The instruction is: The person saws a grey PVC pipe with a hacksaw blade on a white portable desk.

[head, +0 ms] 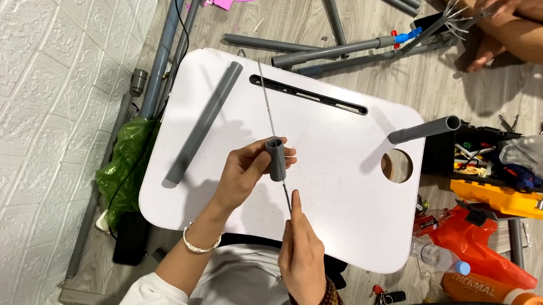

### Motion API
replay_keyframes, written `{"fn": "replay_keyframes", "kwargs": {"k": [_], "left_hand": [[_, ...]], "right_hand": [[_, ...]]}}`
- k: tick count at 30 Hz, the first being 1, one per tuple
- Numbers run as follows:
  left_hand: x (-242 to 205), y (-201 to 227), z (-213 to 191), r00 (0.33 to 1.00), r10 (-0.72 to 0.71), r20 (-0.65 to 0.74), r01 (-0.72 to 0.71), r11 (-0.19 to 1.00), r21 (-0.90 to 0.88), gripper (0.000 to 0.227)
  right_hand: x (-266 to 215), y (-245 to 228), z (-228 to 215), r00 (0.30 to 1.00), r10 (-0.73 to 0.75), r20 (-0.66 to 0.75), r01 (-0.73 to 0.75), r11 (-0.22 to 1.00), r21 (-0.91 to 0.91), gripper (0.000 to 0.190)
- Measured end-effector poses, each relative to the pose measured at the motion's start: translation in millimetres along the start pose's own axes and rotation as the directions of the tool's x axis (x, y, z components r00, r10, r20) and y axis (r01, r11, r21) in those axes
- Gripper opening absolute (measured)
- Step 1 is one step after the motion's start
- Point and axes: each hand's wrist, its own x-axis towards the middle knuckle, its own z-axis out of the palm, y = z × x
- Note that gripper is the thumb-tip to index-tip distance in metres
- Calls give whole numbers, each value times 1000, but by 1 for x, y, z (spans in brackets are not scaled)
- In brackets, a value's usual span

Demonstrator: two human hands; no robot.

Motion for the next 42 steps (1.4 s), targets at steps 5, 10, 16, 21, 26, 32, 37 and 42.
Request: {"fn": "replay_keyframes", "kwargs": {"k": [5, 10, 16, 21, 26, 32, 37, 42], "left_hand": [[-2, 0, 1, 990, 144, -12, -140, 978, 153, 45], [-5, 3, 10, 987, 154, -39, -139, 958, 250, 43], [-4, 2, 19, 971, 237, -25, -224, 943, 247, 38], [-6, 20, 26, 987, 145, -72, -109, 924, 367, 37], [-7, 21, 33, 961, 276, -26, -233, 853, 468, 33], [-15, -18, 42, 985, 168, -47, -122, 859, 498, 33], [-19, 1, 51, 947, 316, -54, -234, 796, 558, 34], [-20, -15, 48, 969, 234, -82, -152, 822, 549, 39]], "right_hand": [[1, 10, -1, 994, 106, -29, -105, 994, 24, 63], [-7, 30, 8, 988, 132, -75, -127, 989, 76, 56], [-8, 50, 6, 980, 174, -99, -159, 977, 144, 45], [-11, 55, 4, 988, 119, -98, -102, 982, 159, 42], [-4, 50, -1, 984, 145, -102, -124, 974, 189, 45], [4, 47, -3, 974, 209, -92, -182, 954, 237, 44], [1, 48, -1, 982, 167, -84, -142, 959, 247, 43], [9, 44, 4, 966, 257, -6, -238, 906, 351, 32]]}}
